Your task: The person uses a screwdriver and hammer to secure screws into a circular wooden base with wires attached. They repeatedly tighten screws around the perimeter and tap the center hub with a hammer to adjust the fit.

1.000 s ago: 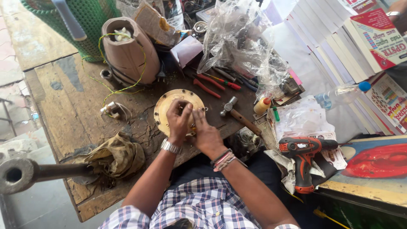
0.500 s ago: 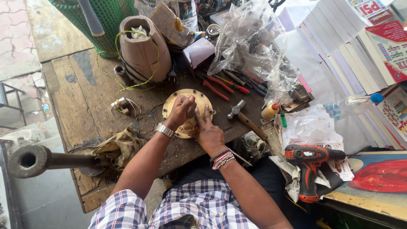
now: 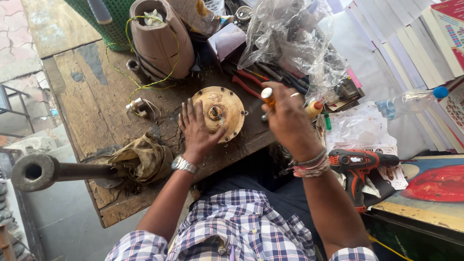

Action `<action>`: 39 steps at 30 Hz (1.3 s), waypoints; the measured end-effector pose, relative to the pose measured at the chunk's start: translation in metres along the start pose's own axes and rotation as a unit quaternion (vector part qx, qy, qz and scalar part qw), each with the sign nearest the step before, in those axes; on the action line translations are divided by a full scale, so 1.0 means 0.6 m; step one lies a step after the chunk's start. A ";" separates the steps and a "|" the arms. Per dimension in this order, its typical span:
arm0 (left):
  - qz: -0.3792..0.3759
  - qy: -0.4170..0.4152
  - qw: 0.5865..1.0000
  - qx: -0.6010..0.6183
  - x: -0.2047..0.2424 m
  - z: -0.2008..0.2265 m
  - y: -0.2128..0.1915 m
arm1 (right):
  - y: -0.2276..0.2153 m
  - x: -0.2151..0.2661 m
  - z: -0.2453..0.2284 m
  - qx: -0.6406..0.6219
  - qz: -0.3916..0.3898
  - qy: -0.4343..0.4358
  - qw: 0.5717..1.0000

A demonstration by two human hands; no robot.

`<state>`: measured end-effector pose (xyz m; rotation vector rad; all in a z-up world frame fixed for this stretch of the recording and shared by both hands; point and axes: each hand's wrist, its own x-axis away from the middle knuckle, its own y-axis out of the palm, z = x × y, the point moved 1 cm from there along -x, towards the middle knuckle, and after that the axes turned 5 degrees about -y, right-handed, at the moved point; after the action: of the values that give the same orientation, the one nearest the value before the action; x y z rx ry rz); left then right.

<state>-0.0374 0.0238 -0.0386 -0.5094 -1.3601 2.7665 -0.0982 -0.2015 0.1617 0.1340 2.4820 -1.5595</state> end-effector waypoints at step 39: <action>-0.170 0.141 0.975 -0.017 -0.125 -0.006 0.003 | 0.056 -0.130 0.042 -0.235 -0.003 -0.182 0.955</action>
<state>0.0348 0.0139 -0.0208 -0.5820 -1.2916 2.3031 -0.0127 -0.2068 0.1392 -0.2146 2.4604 -0.8536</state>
